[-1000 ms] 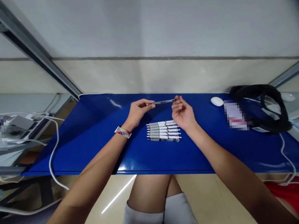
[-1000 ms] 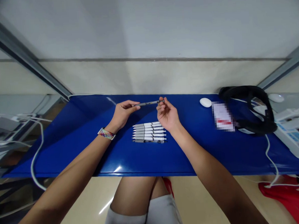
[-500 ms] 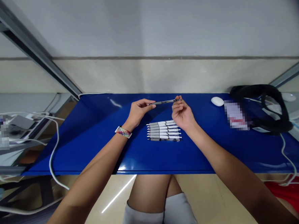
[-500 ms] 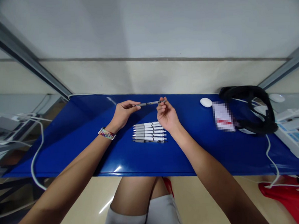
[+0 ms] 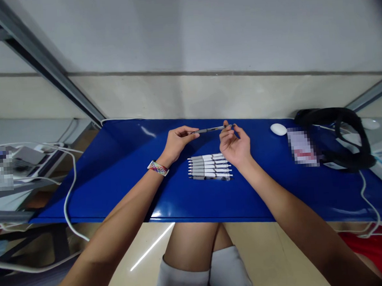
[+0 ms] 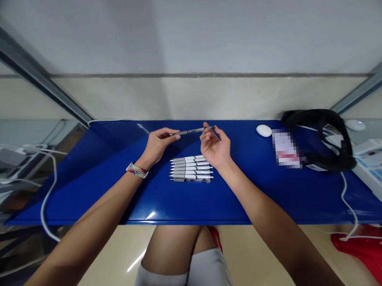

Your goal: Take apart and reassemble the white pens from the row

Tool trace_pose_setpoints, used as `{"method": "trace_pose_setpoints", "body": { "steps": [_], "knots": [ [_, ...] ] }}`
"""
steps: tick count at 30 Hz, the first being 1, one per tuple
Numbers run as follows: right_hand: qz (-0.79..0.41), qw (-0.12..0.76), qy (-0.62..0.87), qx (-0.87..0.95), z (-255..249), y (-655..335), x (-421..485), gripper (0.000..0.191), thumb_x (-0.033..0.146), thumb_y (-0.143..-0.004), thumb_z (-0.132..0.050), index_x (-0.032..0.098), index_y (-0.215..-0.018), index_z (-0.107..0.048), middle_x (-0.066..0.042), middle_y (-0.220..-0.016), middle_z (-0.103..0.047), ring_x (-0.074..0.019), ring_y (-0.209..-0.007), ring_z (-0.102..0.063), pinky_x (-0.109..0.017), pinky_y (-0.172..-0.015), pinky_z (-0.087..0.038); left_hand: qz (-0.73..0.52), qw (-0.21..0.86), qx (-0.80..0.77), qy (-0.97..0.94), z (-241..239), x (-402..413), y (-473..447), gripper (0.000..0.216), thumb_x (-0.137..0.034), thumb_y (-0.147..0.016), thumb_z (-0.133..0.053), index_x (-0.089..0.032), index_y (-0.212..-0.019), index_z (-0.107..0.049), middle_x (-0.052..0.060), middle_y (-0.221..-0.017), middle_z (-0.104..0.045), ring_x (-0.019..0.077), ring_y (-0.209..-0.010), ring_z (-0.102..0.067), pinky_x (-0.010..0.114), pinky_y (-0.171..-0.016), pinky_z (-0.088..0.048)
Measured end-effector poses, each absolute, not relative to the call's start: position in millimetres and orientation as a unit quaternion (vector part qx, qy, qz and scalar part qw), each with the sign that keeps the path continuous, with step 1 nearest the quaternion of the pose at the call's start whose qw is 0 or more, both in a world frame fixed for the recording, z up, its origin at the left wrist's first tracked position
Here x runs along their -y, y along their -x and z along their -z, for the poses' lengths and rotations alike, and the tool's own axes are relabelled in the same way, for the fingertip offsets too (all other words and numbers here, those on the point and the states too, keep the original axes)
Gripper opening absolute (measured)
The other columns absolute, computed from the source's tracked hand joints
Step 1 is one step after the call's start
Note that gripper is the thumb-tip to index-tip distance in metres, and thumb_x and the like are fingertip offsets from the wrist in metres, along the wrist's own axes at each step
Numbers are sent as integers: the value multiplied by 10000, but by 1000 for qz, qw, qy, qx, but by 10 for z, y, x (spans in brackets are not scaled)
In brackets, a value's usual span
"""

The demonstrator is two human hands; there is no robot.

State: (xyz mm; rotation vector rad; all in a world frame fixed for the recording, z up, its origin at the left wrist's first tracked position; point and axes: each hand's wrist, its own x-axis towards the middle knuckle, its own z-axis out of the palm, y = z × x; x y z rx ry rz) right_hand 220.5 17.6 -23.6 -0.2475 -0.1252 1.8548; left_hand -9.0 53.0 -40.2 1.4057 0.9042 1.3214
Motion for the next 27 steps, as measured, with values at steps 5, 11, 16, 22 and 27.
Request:
{"method": "trace_pose_setpoints", "body": {
  "steps": [5,11,16,22,27],
  "knots": [
    [-792,591,128,83,225,-2213,-168,167,148,-903,-680,210,-1057,-696,66,-719,-689,-44,-579,-645,-99,-535,-564,-540,479,-381,-578,394,-524,90,251,-324,-737,-959,-220,-946,-868,42,-877,-787,152,-783,-657,313,-778,-535],
    [-792,596,123,50,227,-2203,-169,193,186,-940,-613,204,-1111,-700,46,-760,-707,-59,-615,-667,-120,-568,-588,-539,480,-378,-579,390,-524,91,248,-328,-735,-961,-224,-942,-871,39,-854,-782,148,-761,-645,311,-763,-527],
    [-794,591,120,78,243,-2208,-170,187,127,-907,-635,213,-1062,-695,61,-723,-693,-51,-580,-648,-107,-540,-572,-540,476,-380,-582,398,-536,94,256,-331,-727,-963,-225,-941,-870,38,-845,-780,155,-763,-650,311,-747,-527],
    [-792,597,122,22,185,-2182,-136,194,209,-949,-613,190,-1121,-701,38,-755,-707,-62,-609,-668,-118,-557,-594,-539,477,-378,-582,403,-539,95,261,-332,-728,-964,-226,-949,-874,31,-818,-770,147,-749,-637,305,-745,-516],
    [-793,592,129,62,216,-2200,-156,175,143,-907,-666,212,-1065,-695,61,-711,-688,-56,-572,-646,-113,-526,-573,-538,475,-380,-584,407,-538,99,278,-343,-723,-966,-221,-955,-872,33,-831,-771,152,-761,-643,307,-750,-518]
  ]
}}
